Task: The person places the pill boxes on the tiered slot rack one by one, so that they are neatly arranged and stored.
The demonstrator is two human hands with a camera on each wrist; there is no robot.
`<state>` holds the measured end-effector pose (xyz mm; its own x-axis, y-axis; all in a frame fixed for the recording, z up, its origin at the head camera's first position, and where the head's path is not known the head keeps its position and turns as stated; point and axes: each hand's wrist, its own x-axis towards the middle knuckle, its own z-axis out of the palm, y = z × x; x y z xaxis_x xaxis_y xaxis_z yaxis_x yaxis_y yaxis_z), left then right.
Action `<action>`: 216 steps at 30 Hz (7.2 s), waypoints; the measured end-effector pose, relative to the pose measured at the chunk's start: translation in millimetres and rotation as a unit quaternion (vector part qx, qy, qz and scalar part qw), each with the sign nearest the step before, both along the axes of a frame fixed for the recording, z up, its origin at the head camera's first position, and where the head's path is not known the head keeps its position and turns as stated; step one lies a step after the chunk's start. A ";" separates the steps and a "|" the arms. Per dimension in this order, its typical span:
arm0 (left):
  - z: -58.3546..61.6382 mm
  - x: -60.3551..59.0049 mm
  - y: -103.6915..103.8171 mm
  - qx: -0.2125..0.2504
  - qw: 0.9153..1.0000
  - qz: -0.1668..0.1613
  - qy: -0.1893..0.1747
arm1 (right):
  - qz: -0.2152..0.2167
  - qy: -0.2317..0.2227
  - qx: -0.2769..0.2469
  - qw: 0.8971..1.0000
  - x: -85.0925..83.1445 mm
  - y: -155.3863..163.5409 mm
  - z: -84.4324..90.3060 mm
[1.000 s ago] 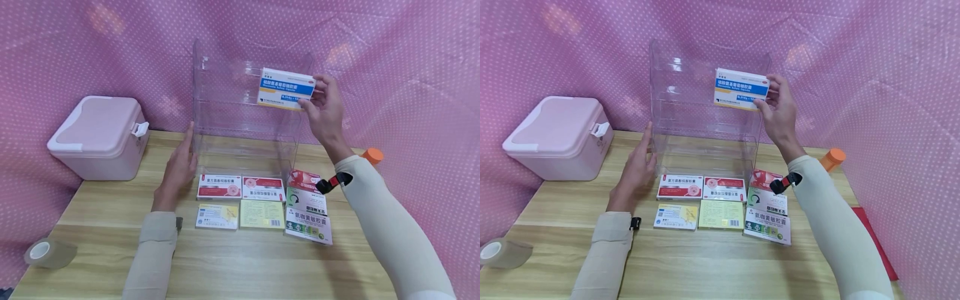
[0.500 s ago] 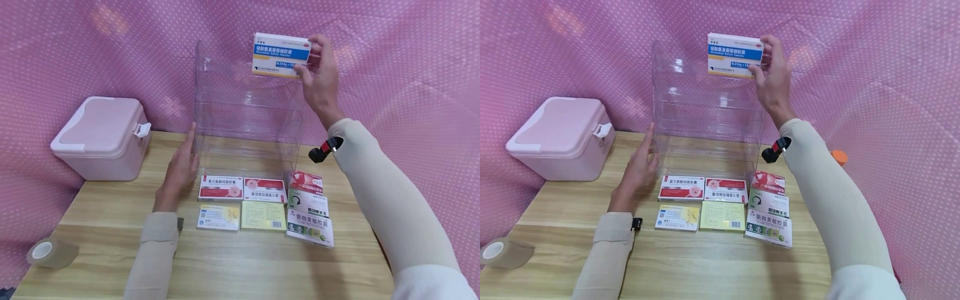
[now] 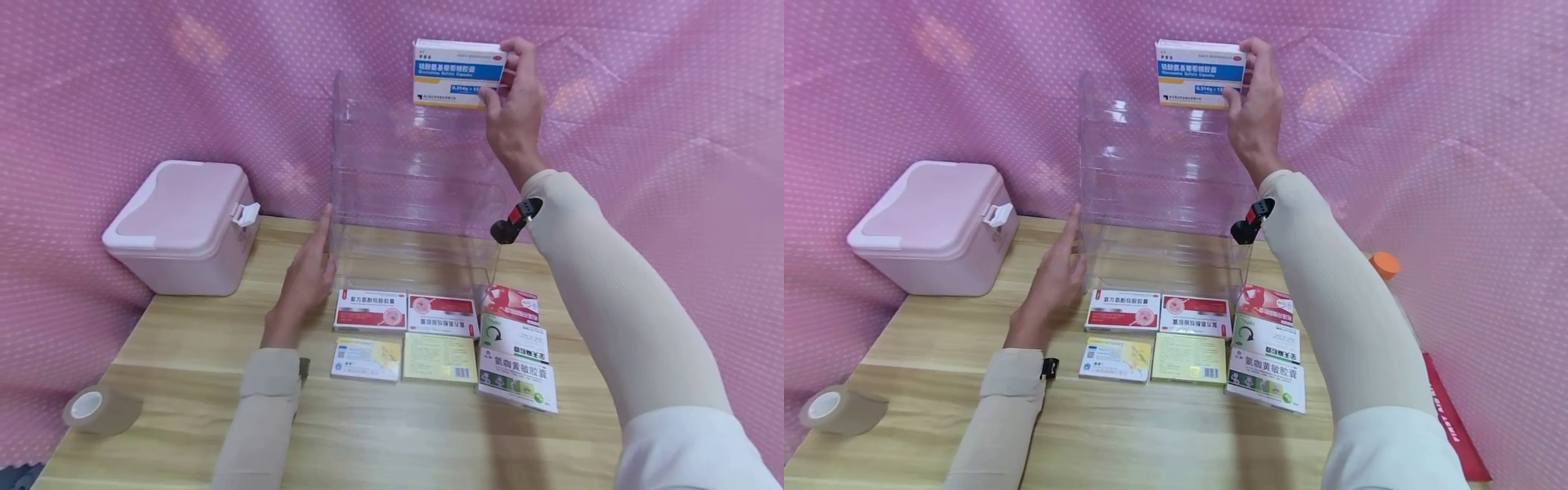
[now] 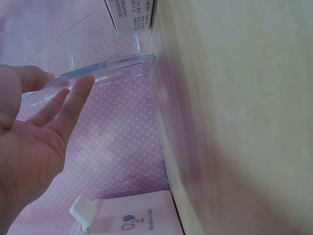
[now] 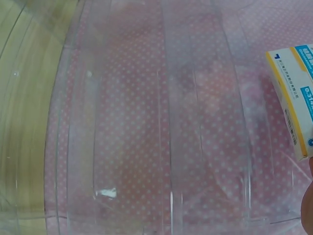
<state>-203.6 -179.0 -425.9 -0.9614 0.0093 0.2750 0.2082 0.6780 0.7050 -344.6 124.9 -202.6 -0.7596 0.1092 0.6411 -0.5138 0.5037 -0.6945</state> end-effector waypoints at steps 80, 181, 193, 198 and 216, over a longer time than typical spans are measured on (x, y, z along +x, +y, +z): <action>-1.4 -3.2 -0.3 0.012 1.000 -0.005 0.002 | 0.051 -0.153 0.290 0.943 12.3 -58.2 -22.5; -3.0 -0.4 0.4 0.012 1.000 -0.005 0.004 | 0.113 -0.370 0.096 0.917 175.2 217.9 -244.0; -4.8 -1.6 0.4 0.012 1.000 -0.006 0.011 | 0.107 -0.375 0.095 0.916 176.1 218.6 -236.3; -4.4 -1.6 0.6 0.012 1.000 -0.006 0.009 | 0.107 -0.364 0.096 0.920 176.3 218.6 -235.0; -3.2 -1.3 0.7 0.007 1.000 -0.001 0.009 | 0.111 -0.345 0.077 0.929 177.9 220.4 -228.9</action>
<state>-204.9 -178.2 -429.1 -0.9563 0.0078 0.2922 0.2225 0.6679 0.7102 -166.7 345.2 -431.5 -0.9883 -0.1519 -0.0107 -0.0769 0.5583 -0.8261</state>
